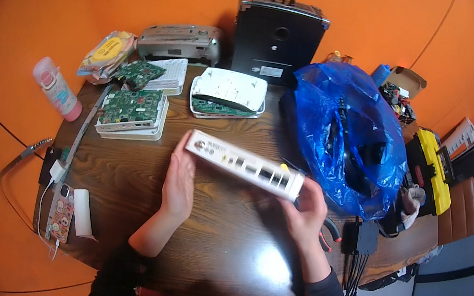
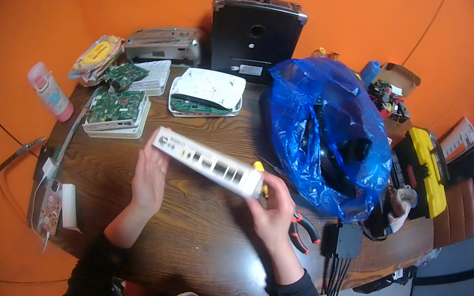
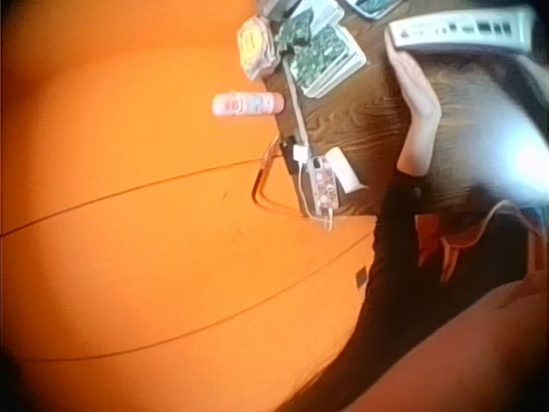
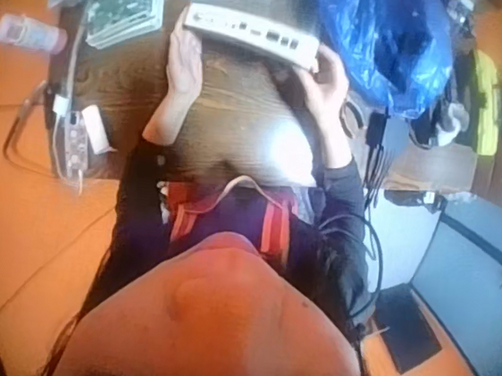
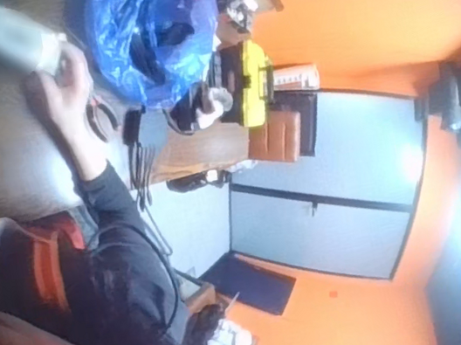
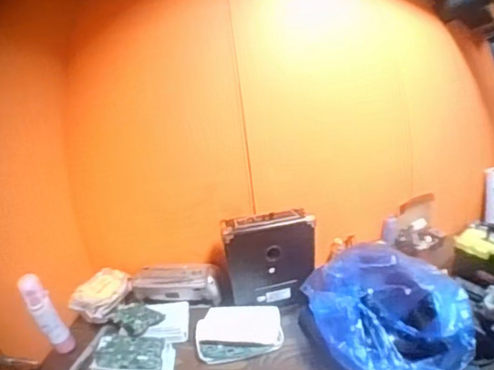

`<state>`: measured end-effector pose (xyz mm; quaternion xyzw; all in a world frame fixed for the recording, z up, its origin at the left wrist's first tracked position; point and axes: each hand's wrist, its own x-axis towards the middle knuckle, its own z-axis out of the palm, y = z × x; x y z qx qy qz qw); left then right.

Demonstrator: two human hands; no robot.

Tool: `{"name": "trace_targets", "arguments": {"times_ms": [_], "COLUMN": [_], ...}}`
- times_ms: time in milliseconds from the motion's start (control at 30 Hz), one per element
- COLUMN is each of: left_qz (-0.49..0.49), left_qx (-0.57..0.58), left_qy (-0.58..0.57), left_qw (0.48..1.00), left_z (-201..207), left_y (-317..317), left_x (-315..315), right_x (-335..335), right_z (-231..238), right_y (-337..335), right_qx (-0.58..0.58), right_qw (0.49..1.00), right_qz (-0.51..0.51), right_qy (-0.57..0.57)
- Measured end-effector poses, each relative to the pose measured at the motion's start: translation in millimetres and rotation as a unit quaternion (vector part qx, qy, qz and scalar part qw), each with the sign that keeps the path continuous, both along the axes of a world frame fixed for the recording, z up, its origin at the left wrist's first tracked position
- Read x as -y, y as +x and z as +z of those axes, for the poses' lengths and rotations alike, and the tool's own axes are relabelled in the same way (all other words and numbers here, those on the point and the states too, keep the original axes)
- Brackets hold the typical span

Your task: The person assembles a white router by aligning the casing halves, inserting screws, and tightening them with a screwdriver. They then place the assembled unit on the table and open another router to remove its circuit board.

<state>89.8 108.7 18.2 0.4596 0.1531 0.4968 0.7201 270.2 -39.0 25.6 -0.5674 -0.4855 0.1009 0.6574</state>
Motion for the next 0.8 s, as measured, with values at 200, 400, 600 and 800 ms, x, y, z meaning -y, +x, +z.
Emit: {"name": "trace_targets", "arguments": {"times_ms": [200,400,600,800], "left_qz": [-0.181,-0.086,-0.019,-0.025], "left_qx": [0.025,0.014,0.006,-0.142], "left_qy": [-0.258,-0.264,-0.225,-0.054], "left_qw": [0.949,0.961,0.974,0.988], "left_z": [4,-5,-8,-7], "left_y": [-3,3,7,2], "left_x": [8,24,32,25], "right_x": [14,6,16,23], "right_z": [9,-2,-5,-15], "right_y": [14,-1,5,16], "right_qx": [0.442,0.049,-0.281,-0.241], "right_qw": [0.889,0.991,0.948,0.962], "right_qz": [-0.057,-0.106,0.086,0.1], "right_qy": [0.106,0.06,-0.121,-0.075]}}
